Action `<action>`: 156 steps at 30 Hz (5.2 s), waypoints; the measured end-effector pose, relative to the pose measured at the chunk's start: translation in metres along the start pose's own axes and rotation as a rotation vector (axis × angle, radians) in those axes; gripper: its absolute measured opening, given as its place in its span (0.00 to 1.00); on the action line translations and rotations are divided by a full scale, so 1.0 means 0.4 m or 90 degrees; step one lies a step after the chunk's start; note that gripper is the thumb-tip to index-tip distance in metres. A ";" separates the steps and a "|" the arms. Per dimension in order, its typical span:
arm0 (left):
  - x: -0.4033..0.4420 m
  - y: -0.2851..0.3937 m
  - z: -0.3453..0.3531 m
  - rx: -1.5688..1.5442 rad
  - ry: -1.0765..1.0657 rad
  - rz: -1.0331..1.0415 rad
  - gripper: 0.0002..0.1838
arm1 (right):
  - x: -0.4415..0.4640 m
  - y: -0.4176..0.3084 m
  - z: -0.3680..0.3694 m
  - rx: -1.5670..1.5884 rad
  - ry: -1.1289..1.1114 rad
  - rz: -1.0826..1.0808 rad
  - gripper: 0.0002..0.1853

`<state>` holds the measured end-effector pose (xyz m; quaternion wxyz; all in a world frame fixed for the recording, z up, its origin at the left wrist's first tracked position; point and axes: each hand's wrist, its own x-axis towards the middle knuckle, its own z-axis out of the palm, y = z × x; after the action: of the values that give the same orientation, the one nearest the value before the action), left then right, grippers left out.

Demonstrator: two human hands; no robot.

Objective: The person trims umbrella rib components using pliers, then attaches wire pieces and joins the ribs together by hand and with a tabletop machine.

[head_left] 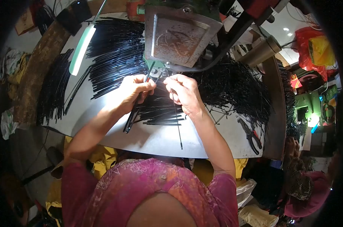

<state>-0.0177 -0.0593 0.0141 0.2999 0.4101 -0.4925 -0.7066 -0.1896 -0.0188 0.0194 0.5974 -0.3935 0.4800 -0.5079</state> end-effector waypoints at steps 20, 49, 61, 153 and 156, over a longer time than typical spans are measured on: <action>0.028 -0.010 0.052 -0.110 0.071 0.006 0.08 | 0.033 0.029 0.031 0.031 0.051 -0.046 0.08; -0.168 0.017 -0.462 1.053 0.523 -0.052 0.20 | -0.064 0.005 -0.073 -0.004 0.107 0.025 0.05; -0.006 0.081 -0.247 0.974 0.010 0.139 0.56 | -0.082 0.011 -0.043 -0.080 0.057 0.003 0.06; 0.018 -0.061 0.116 0.910 -0.028 0.566 0.09 | -0.240 0.006 -0.216 -1.113 0.163 -0.076 0.07; 0.027 -0.065 0.130 0.972 -0.048 0.553 0.08 | -0.226 0.023 -0.225 -1.165 0.165 -0.123 0.06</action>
<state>-0.0689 -0.0361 -0.0043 0.1698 0.2515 -0.9526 -0.0207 -0.2774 0.0734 0.0057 -0.0490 -0.6902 0.7218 -0.0188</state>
